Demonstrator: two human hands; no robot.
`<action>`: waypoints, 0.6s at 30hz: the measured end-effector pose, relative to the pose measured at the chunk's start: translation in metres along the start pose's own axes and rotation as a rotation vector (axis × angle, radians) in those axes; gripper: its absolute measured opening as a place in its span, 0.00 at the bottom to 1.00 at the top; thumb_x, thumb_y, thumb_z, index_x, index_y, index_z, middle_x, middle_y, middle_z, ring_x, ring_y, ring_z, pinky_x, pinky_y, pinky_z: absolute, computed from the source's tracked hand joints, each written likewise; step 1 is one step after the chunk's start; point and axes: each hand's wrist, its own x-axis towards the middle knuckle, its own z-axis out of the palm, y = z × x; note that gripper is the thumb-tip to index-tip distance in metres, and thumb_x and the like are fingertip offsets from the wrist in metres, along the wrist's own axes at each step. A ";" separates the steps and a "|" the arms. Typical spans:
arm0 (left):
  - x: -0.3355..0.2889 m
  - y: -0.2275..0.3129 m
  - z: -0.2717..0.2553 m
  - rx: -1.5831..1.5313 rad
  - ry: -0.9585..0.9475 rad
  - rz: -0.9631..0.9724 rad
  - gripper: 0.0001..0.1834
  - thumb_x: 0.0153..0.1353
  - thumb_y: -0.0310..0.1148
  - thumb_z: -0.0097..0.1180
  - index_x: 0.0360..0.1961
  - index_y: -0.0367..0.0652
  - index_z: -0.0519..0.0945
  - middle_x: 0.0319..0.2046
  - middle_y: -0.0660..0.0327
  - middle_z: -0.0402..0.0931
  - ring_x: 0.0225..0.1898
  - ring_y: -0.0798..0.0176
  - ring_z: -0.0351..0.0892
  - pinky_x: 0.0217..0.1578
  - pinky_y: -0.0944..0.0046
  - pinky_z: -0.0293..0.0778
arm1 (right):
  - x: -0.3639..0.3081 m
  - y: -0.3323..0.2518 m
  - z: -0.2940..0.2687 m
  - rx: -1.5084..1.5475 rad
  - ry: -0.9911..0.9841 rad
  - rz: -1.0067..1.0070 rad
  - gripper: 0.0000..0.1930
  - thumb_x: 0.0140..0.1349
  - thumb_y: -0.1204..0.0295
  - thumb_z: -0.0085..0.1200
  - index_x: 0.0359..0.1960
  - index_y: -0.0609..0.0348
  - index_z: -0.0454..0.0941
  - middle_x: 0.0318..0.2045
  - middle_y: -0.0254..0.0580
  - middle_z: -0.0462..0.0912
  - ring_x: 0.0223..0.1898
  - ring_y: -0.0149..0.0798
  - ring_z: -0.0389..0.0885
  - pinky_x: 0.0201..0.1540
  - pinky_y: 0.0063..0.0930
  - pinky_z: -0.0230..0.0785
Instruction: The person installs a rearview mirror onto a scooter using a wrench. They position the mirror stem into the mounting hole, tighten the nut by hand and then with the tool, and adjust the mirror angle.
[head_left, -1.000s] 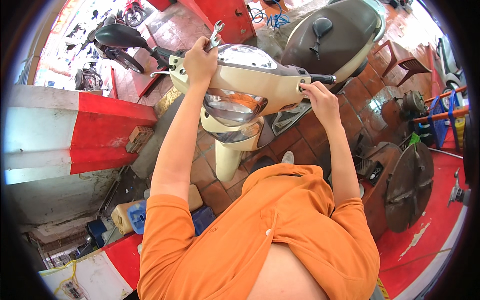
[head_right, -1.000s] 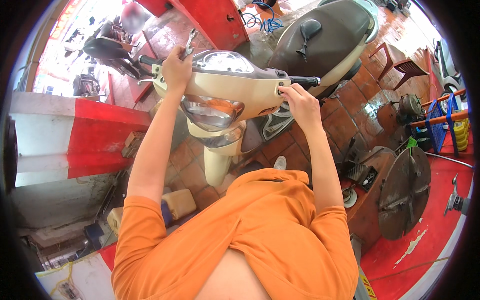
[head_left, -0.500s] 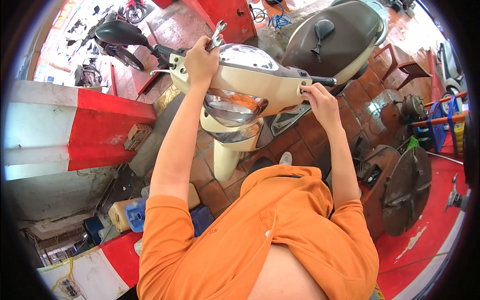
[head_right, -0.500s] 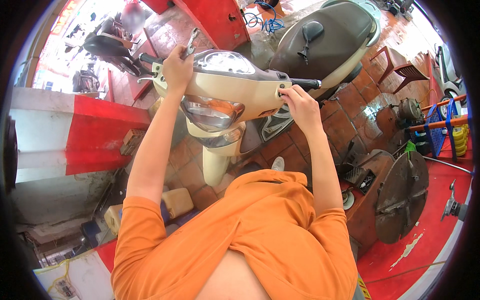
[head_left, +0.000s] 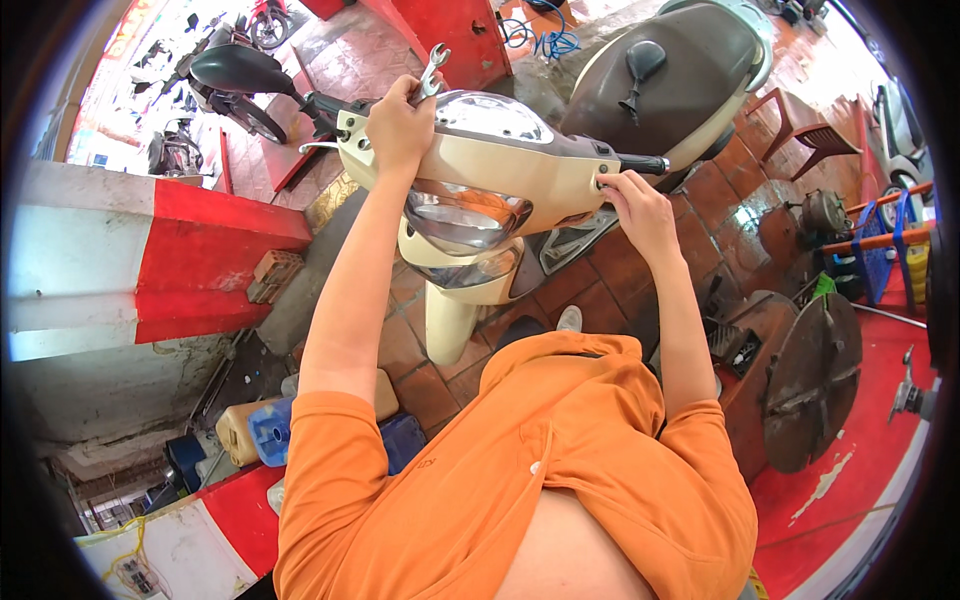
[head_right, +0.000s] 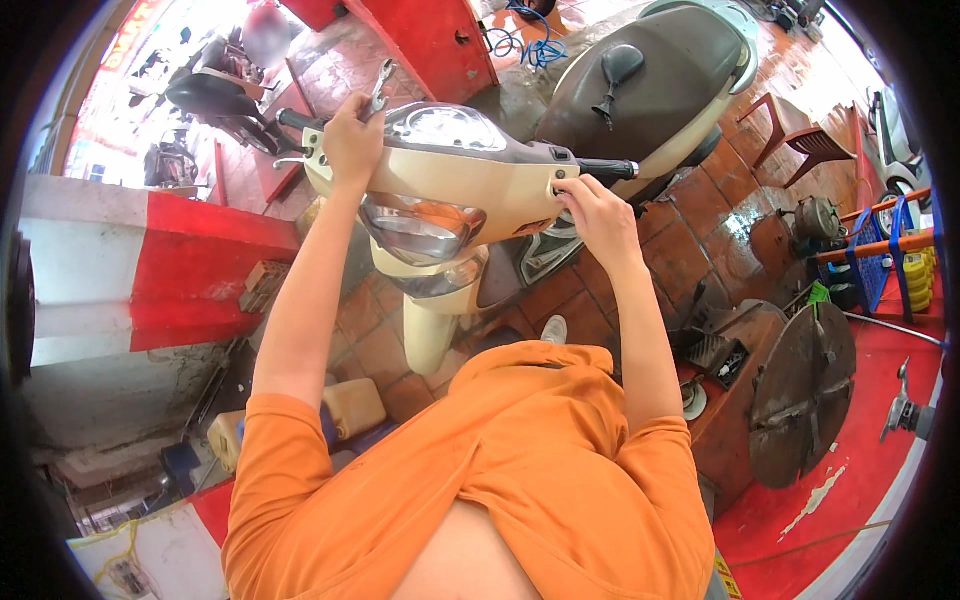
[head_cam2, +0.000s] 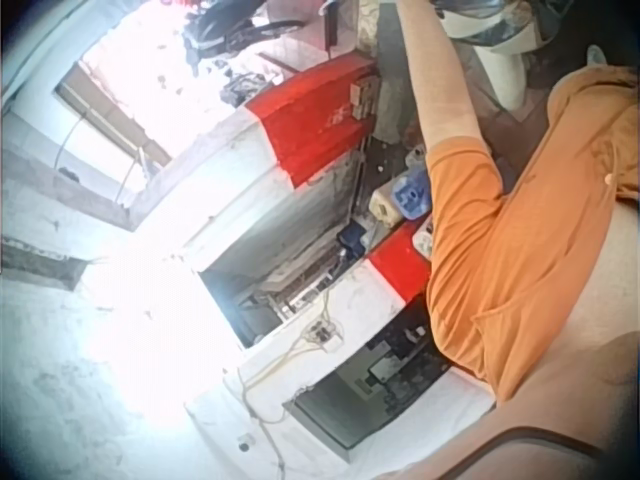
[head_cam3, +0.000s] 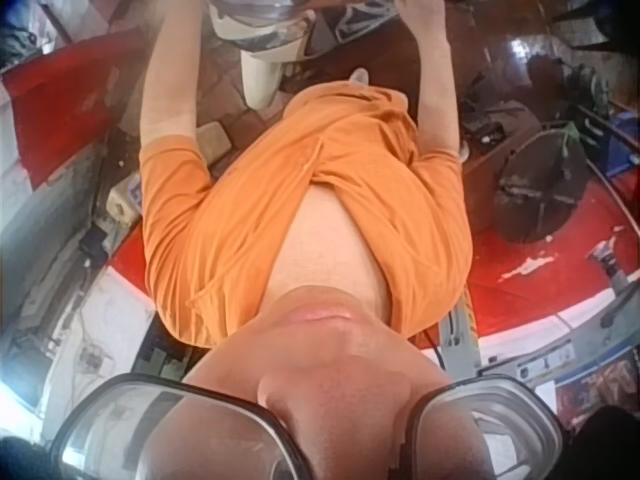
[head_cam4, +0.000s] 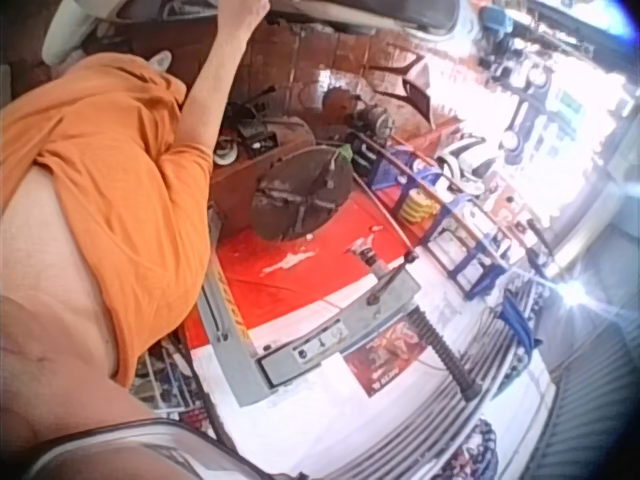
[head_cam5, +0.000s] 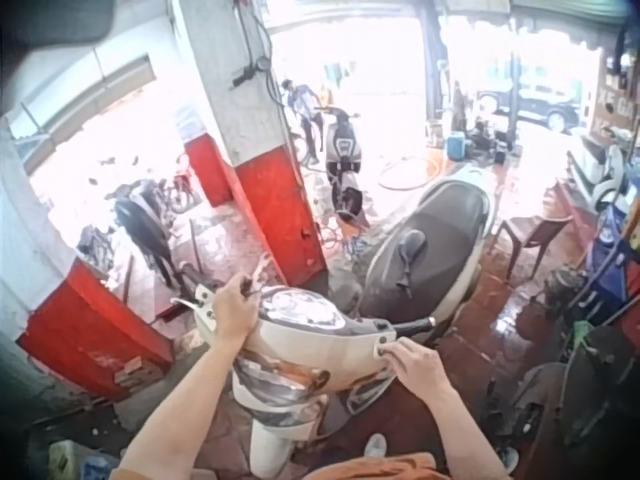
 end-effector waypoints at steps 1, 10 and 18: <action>0.000 0.001 0.000 0.001 -0.020 -0.027 0.17 0.59 0.49 0.63 0.31 0.45 0.82 0.25 0.53 0.82 0.31 0.45 0.83 0.32 0.54 0.74 | 0.000 0.000 0.001 -0.031 0.020 -0.009 0.06 0.66 0.68 0.55 0.42 0.51 0.79 0.34 0.36 0.81 0.31 0.45 0.83 0.33 0.38 0.75; 0.000 0.002 0.000 -0.015 0.001 0.006 0.16 0.59 0.48 0.63 0.31 0.45 0.82 0.26 0.53 0.83 0.32 0.45 0.83 0.32 0.53 0.74 | -0.004 0.004 0.020 -0.096 0.143 -0.017 0.06 0.64 0.70 0.56 0.41 0.49 0.77 0.32 0.35 0.79 0.32 0.45 0.83 0.30 0.38 0.75; -0.001 0.001 0.001 -0.008 0.005 0.002 0.14 0.58 0.46 0.63 0.32 0.46 0.82 0.27 0.53 0.83 0.32 0.44 0.83 0.32 0.52 0.74 | 0.004 0.011 0.007 -0.181 0.057 -0.179 0.09 0.59 0.73 0.59 0.41 0.51 0.75 0.33 0.32 0.80 0.35 0.41 0.84 0.31 0.37 0.76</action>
